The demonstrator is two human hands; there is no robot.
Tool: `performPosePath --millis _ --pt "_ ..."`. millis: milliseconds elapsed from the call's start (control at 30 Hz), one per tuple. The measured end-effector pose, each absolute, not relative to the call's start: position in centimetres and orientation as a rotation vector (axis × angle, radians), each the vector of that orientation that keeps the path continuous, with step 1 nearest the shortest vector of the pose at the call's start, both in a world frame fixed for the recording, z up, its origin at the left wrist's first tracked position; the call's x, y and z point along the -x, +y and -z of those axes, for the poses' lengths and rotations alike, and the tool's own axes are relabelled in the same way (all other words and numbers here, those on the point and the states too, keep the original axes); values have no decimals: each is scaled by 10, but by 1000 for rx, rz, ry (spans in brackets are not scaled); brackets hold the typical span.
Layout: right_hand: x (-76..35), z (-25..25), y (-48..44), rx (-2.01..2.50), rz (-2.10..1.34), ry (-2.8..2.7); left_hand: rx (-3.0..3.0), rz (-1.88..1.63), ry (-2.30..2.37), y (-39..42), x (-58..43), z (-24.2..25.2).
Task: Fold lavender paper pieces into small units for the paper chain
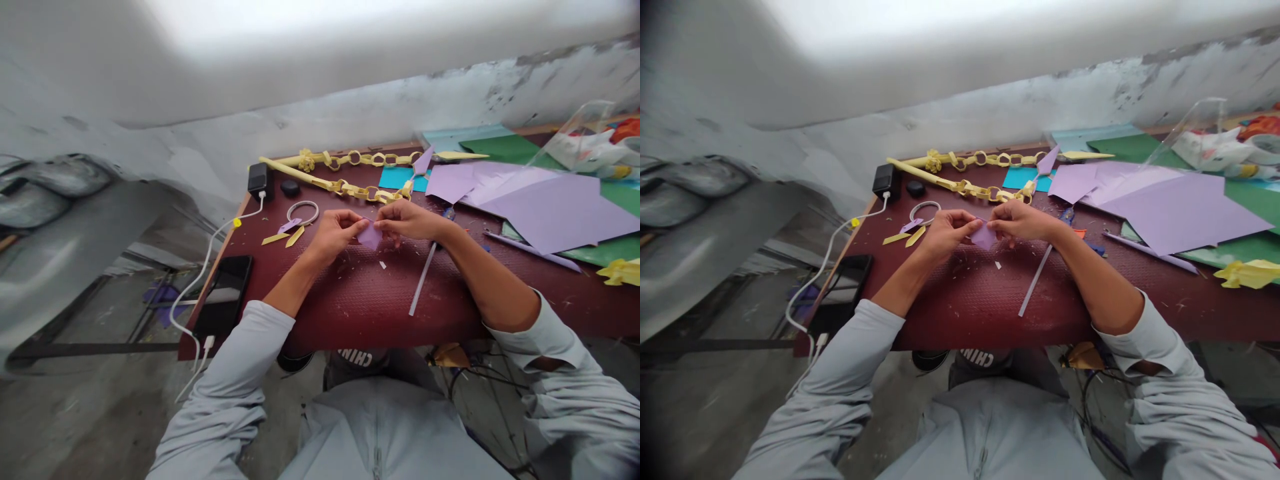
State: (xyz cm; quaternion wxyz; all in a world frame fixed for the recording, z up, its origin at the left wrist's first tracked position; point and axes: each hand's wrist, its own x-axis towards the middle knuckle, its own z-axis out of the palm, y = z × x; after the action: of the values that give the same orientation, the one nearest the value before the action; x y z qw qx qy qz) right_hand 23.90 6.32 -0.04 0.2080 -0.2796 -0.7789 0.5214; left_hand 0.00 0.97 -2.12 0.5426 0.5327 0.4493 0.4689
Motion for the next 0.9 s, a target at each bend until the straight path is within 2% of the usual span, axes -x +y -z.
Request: performPosePath --millis 300,500,900 --pt "-233 10 64 801 -1572 -1949 -1006 -1239 1149 11 -5 10" --pt "-231 13 70 795 -1453 -1771 -1028 -1204 1109 8 -5 8" --pt "-229 10 68 751 -1488 -1727 -1050 -1169 1027 10 -1 13"
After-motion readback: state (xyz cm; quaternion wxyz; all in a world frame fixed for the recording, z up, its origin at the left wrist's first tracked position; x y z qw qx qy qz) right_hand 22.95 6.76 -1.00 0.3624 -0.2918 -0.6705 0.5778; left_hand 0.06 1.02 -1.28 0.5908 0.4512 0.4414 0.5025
